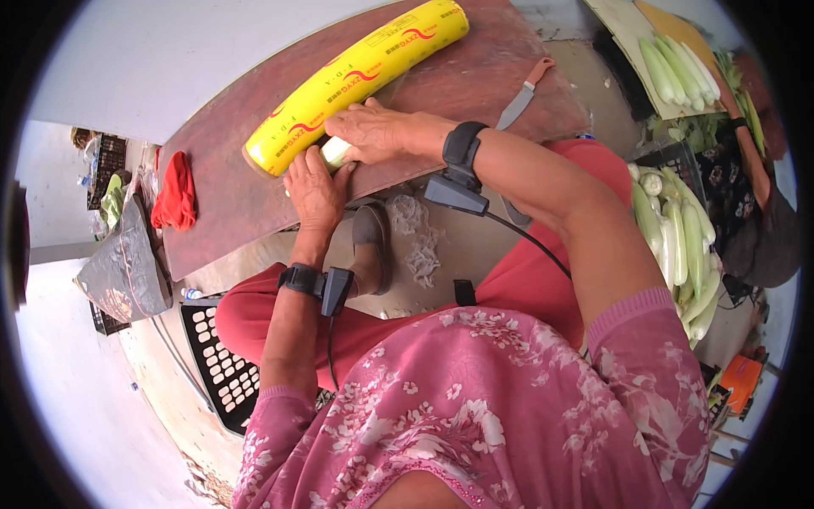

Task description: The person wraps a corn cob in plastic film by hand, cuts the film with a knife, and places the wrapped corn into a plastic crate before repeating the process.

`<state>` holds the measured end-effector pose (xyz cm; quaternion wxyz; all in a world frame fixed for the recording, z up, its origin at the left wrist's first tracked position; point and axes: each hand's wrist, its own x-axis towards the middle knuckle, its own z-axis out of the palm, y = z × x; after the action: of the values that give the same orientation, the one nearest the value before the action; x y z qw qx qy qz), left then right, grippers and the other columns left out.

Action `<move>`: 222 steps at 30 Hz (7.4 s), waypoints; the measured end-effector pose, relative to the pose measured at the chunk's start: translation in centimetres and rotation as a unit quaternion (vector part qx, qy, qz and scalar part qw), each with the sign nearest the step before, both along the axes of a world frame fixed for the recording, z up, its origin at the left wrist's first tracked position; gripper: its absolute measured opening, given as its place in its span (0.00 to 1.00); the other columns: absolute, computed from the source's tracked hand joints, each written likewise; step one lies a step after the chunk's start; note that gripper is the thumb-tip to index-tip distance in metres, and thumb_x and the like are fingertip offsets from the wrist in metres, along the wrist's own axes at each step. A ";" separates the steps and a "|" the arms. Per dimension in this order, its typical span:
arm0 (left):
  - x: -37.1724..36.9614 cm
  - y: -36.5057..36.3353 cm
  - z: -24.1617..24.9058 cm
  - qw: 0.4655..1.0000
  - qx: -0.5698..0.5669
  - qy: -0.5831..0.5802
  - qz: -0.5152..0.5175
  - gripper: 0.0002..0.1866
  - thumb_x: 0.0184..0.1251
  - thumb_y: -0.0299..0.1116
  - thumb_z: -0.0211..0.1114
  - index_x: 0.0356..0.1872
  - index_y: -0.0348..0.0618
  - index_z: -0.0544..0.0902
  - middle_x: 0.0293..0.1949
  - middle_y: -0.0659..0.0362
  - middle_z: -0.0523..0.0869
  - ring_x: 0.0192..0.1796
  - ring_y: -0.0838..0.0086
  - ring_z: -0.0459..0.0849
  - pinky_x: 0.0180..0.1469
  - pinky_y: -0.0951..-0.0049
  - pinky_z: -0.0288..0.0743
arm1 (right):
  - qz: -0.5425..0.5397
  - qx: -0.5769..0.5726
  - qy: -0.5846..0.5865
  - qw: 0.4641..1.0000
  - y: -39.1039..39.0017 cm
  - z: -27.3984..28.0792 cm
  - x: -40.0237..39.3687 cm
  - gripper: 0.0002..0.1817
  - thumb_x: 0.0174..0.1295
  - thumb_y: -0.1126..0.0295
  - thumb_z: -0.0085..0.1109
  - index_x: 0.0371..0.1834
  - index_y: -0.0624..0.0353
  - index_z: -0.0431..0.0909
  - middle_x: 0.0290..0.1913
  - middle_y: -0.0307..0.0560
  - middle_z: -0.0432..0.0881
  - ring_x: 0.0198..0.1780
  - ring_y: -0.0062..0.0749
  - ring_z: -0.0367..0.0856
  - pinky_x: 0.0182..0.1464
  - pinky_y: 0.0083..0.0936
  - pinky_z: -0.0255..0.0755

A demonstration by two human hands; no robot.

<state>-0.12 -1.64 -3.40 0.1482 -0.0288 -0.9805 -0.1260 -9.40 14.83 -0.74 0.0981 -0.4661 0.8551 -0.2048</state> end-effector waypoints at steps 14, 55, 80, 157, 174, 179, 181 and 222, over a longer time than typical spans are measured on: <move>-0.8 -0.7 0.4 0.998 -0.061 -0.018 -0.026 0.32 0.50 0.56 0.71 0.41 0.37 0.72 0.41 0.47 0.80 0.46 0.53 0.78 0.48 0.57 0.70 | -0.018 -0.025 0.136 0.990 -0.2 -1.7 0.2 0.21 0.51 0.66 0.66 0.48 0.56 0.72 0.49 0.47 0.70 0.57 0.42 0.68 0.53 0.44 0.59; 0.8 -8.6 8.6 0.947 -0.182 -0.264 -0.008 0.19 0.55 0.42 0.70 0.42 0.39 0.79 0.41 0.45 0.84 0.46 0.49 0.82 0.46 0.55 0.76 | 0.008 0.077 0.083 0.993 -0.8 0.7 0.8 0.17 0.59 0.65 0.62 0.47 0.62 0.72 0.50 0.52 0.72 0.55 0.45 0.71 0.55 0.49 0.58; -0.8 -0.1 0.5 0.995 0.060 0.024 -0.070 0.34 0.48 0.36 0.75 0.59 0.43 0.73 0.53 0.50 0.76 0.57 0.55 0.72 0.61 0.57 0.61 | -0.031 -0.009 0.118 0.993 1.9 0.9 0.6 0.26 0.53 0.64 0.66 0.55 0.57 0.72 0.51 0.45 0.75 0.57 0.39 0.70 0.56 0.43 0.57; -1.8 -1.5 1.3 0.986 0.097 -0.008 -0.132 0.32 0.44 0.28 0.75 0.56 0.43 0.76 0.47 0.54 0.74 0.50 0.56 0.72 0.52 0.57 0.65 | -0.578 -0.460 -0.238 0.631 6.0 0.5 -4.3 0.10 0.57 0.70 0.66 0.28 0.64 0.75 0.20 0.42 0.77 0.15 0.19 0.71 0.15 0.18 0.58; -1.8 -1.6 1.7 0.985 0.104 -0.015 -0.138 0.31 0.46 0.28 0.74 0.56 0.41 0.76 0.48 0.51 0.74 0.50 0.55 0.71 0.54 0.58 0.65 | -0.548 -0.506 -0.209 0.633 7.4 -0.1 -3.5 0.09 0.52 0.80 0.60 0.36 0.63 0.73 0.23 0.39 0.74 0.16 0.17 0.68 0.12 0.19 0.57; -2.0 -1.9 1.8 0.983 0.100 -0.012 -0.153 0.31 0.45 0.29 0.74 0.55 0.43 0.76 0.47 0.52 0.75 0.50 0.56 0.71 0.52 0.59 0.65 | -0.544 -0.498 -0.181 0.650 8.2 -0.5 -3.4 0.09 0.50 0.81 0.61 0.34 0.64 0.75 0.25 0.37 0.75 0.21 0.16 0.70 0.20 0.18 0.63; -2.2 -1.9 2.0 0.984 0.086 -0.010 -0.157 0.30 0.45 0.29 0.73 0.55 0.42 0.76 0.47 0.53 0.75 0.50 0.56 0.71 0.52 0.59 0.64 | -0.536 -0.492 -0.155 0.668 8.7 -1.3 -3.6 0.08 0.49 0.81 0.61 0.33 0.65 0.76 0.25 0.37 0.75 0.24 0.17 0.71 0.24 0.18 0.66; -3.6 -2.4 4.0 0.980 -0.030 -0.078 -0.183 0.30 0.44 0.32 0.75 0.54 0.45 0.77 0.51 0.56 0.77 0.52 0.57 0.72 0.53 0.59 0.66 | -0.368 -0.296 -0.202 0.858 11.0 4.5 8.8 0.17 0.65 0.77 0.53 0.57 0.67 0.71 0.44 0.40 0.79 0.37 0.14 0.76 0.37 0.13 0.70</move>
<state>-3.73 -4.01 0.55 0.0447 -0.2023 -0.9705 -0.1229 -0.58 25.84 3.75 0.0433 -0.0727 0.8251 -0.5586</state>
